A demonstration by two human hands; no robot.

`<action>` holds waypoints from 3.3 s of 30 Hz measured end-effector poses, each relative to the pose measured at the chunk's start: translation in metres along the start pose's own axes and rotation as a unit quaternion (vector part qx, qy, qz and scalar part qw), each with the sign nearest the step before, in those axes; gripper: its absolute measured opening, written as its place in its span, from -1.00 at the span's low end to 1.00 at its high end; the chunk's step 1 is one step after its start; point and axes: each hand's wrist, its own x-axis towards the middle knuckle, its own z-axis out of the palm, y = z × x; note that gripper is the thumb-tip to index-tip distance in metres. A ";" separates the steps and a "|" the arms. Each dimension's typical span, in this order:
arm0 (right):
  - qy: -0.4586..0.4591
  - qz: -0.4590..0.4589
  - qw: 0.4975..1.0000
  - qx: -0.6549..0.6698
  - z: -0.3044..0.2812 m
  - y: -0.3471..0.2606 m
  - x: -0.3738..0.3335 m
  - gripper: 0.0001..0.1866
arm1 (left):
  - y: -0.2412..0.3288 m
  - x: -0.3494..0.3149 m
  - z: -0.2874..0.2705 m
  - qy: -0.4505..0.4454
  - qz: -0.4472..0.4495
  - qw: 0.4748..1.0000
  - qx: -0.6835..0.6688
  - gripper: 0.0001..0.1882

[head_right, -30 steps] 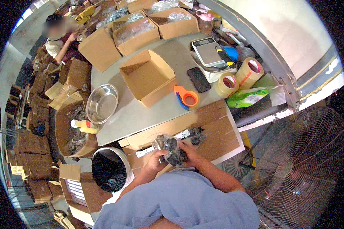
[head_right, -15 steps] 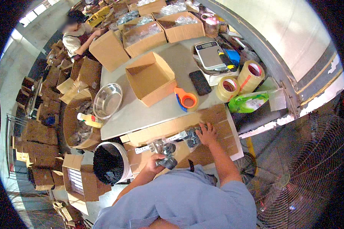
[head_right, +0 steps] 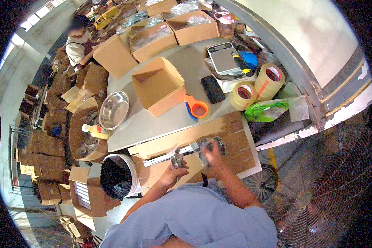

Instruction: The person packs various drawer hardware components into long cardboard boxes, including metal slides, screws in bags, and brackets, then seals the boxes with a tape dispenser and stacks them on a pallet.

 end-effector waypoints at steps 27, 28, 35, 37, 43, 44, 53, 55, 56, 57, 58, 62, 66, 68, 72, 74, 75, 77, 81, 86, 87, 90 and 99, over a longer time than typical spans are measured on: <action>-0.261 -0.339 0.666 -0.611 -0.029 0.060 -0.059 -0.27 | -0.084 0.020 -0.083 -0.045 0.176 0.665 0.724 -0.12; -0.288 -0.308 0.683 -0.596 -0.026 0.049 -0.059 -0.29 | -0.081 0.016 -0.084 -0.073 0.186 0.659 0.725 -0.15; -0.400 -0.268 0.552 -0.680 -0.009 0.044 -0.069 -0.48 | -0.116 -0.002 -0.105 0.022 0.219 0.477 0.851 -0.10; -0.429 -0.246 0.559 -0.666 0.000 0.042 -0.074 -0.48 | -0.107 0.003 -0.093 -0.051 0.187 0.459 0.867 -0.30; -0.436 -0.397 0.523 -0.615 -0.015 0.073 -0.075 -0.47 | -0.100 0.005 -0.082 -0.058 0.161 0.519 0.838 -0.20; -0.414 -0.435 0.515 -0.612 -0.015 0.072 -0.076 -0.47 | -0.101 0.005 -0.080 -0.055 0.161 0.520 0.837 -0.20; -0.318 -0.198 0.705 -0.602 0.031 0.015 -0.042 -0.30 | -0.059 0.065 -0.106 -0.271 0.050 0.705 0.653 -0.16; -0.320 -0.093 0.695 -0.637 0.042 -0.007 -0.030 -0.36 | -0.039 0.055 -0.090 -0.231 0.026 0.766 0.599 -0.16; -0.319 0.011 0.678 -0.663 0.046 -0.019 -0.027 -0.41 | -0.027 0.046 -0.078 -0.188 0.001 0.821 0.539 -0.16; -0.321 0.005 0.675 -0.664 0.048 -0.021 -0.025 -0.41 | -0.022 0.040 -0.076 -0.173 0.023 0.804 0.568 -0.14; -0.327 -0.007 0.648 -0.688 0.050 -0.020 -0.025 -0.47 | -0.022 0.036 -0.075 -0.167 0.027 0.805 0.569 -0.14; -0.274 -0.124 0.620 -0.725 0.053 -0.015 -0.030 -0.58 | -0.030 0.019 -0.076 -0.029 0.062 0.712 0.699 -0.12; -0.266 -0.054 0.606 -0.748 0.047 -0.005 -0.032 -0.56 | -0.011 -0.009 -0.064 -0.016 0.119 0.716 0.688 -0.24; -0.289 -0.035 0.587 -0.755 0.055 -0.012 -0.036 -0.61 | 0.007 -0.027 -0.064 -0.046 0.239 0.784 0.571 -0.36; -0.305 -0.099 0.598 -0.735 0.048 -0.004 -0.036 -0.55 | 0.146 -0.137 0.014 -0.188 0.404 0.803 0.396 -0.50; -0.326 -0.076 0.572 -0.749 0.051 -0.005 -0.031 -0.47 | 0.195 -0.192 0.027 -0.286 0.471 0.768 0.326 -0.59; -0.329 -0.077 0.562 -0.755 0.057 -0.010 -0.032 -0.47 | 0.201 -0.208 0.033 -0.368 0.505 0.752 0.209 -0.62; -0.348 -0.069 0.597 -0.720 0.067 -0.021 -0.039 -0.38 | 0.217 -0.229 0.043 -0.487 0.515 0.703 0.052 -0.67; -0.408 -0.056 0.588 -0.696 0.070 0.014 -0.031 -0.12 | 0.237 -0.263 0.053 -0.566 0.477 0.672 -0.032 -0.56; -0.428 -0.071 0.603 -0.669 0.071 0.015 -0.020 -0.17 | 0.245 -0.277 0.027 -0.605 0.443 0.659 -0.062 -0.67; -0.441 -0.043 0.613 -0.654 0.075 0.011 -0.020 -0.22 | 0.248 -0.277 0.021 -0.609 0.449 0.652 -0.052 -0.64; -0.434 0.004 0.631 -0.643 0.078 -0.004 -0.018 -0.32 | 0.253 -0.263 0.002 -0.665 0.429 0.610 -0.028 -0.60; -0.401 -0.031 0.656 -0.639 0.077 0.000 -0.016 -0.43 | 0.233 -0.056 -0.164 0.088 0.305 0.839 0.441 -0.63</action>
